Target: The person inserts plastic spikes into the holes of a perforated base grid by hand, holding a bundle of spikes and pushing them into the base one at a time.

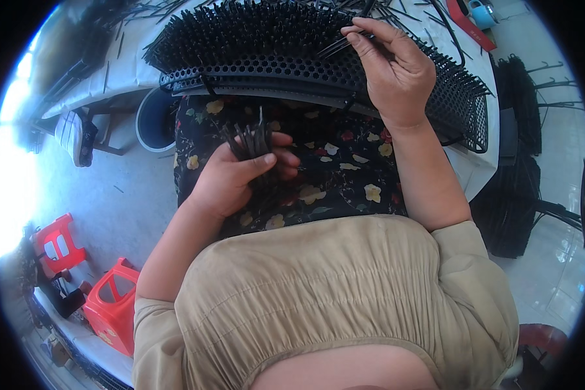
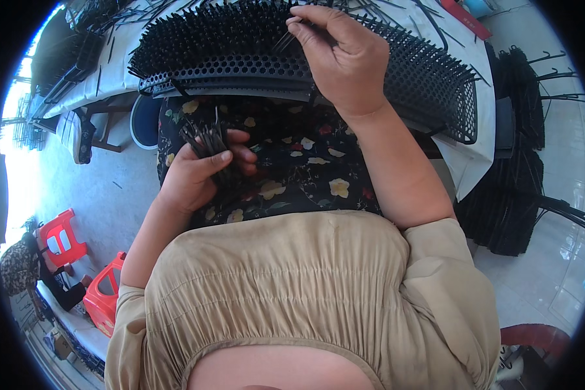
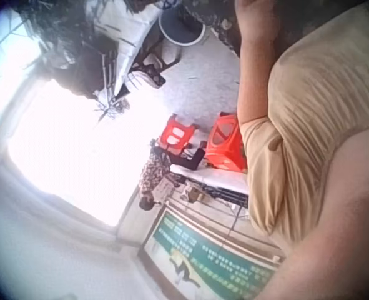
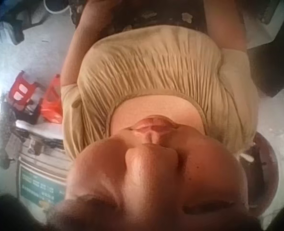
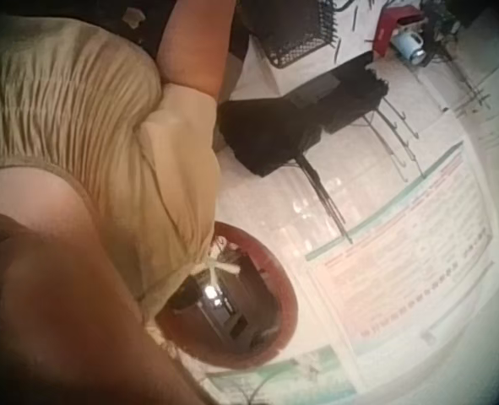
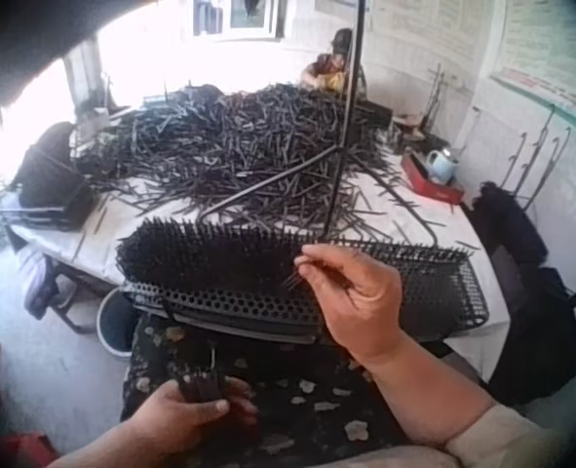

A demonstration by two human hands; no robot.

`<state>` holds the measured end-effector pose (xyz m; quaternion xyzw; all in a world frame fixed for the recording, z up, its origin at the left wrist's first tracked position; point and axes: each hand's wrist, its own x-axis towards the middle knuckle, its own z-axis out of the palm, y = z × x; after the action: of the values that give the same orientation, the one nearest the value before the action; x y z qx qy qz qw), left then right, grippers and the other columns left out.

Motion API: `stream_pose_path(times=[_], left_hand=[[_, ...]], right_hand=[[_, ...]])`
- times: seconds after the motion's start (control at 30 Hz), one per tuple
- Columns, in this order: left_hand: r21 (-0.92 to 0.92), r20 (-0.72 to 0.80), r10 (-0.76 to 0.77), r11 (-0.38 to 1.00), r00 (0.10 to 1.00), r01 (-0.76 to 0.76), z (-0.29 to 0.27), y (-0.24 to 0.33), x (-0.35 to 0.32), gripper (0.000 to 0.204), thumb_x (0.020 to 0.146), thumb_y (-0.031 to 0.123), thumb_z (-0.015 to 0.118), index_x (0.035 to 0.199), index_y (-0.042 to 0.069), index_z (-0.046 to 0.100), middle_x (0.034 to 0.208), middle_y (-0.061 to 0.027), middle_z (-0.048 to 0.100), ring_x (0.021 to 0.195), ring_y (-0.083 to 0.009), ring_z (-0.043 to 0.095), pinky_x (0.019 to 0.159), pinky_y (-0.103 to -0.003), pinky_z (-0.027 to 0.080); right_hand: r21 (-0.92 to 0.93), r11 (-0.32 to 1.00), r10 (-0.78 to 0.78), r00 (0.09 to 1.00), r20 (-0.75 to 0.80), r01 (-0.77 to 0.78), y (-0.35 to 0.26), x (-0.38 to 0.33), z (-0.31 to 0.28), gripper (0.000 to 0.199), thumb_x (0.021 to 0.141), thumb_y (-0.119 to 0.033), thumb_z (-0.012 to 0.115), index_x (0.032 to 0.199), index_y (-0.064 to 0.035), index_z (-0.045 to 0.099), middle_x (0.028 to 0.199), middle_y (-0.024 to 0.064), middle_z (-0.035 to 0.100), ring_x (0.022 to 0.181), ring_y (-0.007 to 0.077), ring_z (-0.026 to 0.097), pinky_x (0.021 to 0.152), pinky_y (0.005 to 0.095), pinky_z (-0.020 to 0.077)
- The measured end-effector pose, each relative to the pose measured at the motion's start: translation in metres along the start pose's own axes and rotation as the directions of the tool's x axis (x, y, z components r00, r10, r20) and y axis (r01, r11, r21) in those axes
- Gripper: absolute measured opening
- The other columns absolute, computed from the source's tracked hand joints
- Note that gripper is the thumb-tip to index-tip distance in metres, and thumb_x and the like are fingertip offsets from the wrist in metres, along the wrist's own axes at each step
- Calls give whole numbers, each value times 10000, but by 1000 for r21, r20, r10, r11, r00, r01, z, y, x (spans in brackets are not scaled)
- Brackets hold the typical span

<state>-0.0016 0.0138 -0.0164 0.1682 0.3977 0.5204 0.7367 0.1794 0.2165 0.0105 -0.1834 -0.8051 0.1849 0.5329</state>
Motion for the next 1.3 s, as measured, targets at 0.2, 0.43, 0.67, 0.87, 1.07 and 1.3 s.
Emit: stream_pose_path(times=[0.2, 0.43, 0.67, 0.87, 1.07, 1.3], left_hand=[[388, -26, -59, 919, 998, 65, 2, -2, -4, 250, 954, 47, 547, 1189, -33, 575, 1029, -129, 689, 968, -206, 656, 871, -324, 525], [455, -86, 143, 886, 986, -88, 2, -5, 6, 180, 990, 133, 532, 1120, 24, 594, 817, -26, 641, 728, -100, 583, 693, -233, 477], [300, -179, 205, 943, 962, -145, 21, 6, 16, 139, 990, 177, 552, 1058, 64, 594, 767, -3, 595, 589, -55, 487, 492, -195, 370], [244, -206, 249, 950, 946, -197, 39, 8, 30, 159, 991, 187, 547, 1081, 73, 610, 845, -36, 641, 597, -83, 515, 465, -191, 349], [221, -131, 176, 965, 976, -144, 25, 1, 31, 141, 974, 150, 566, 1046, 40, 617, 876, -62, 678, 622, -90, 561, 456, -212, 410], [252, -228, 173, 961, 958, -113, 31, -6, 33, 169, 973, 136, 557, 1084, 20, 609, 903, -77, 687, 662, -89, 578, 491, -206, 436]], right_hand=[[-186, 965, -171, 982, 82, 183, 1, 8, 8, 182, 797, -74, 759, 978, -80, 741, 897, 46, 739, 876, 184, 703, 768, 263, 559], [-166, 958, -209, 966, 153, 234, -24, 31, 10, 203, 721, -7, 777, 907, -33, 701, 851, 89, 674, 915, 270, 637, 812, 395, 490], [-108, 994, -8, 997, 82, 16, -24, 4, 11, 176, 758, -99, 778, 923, -70, 723, 860, 69, 712, 830, 201, 678, 724, 293, 545], [323, 586, 573, 662, 483, -743, -51, -27, 16, 187, 830, -65, 734, 968, 41, 664, 843, 71, 697, 708, 88, 640, 636, 225, 520], [433, 437, 670, 606, 428, -788, -47, -17, 5, 162, 868, -60, 687, 986, 2, 596, 813, 49, 681, 685, 83, 643, 577, 204, 499], [-65, 993, -98, 995, -20, 96, -7, 2, -7, 284, 873, 64, 660, 1114, 6, 521, 906, 102, 706, 803, 109, 677, 714, 198, 537]])
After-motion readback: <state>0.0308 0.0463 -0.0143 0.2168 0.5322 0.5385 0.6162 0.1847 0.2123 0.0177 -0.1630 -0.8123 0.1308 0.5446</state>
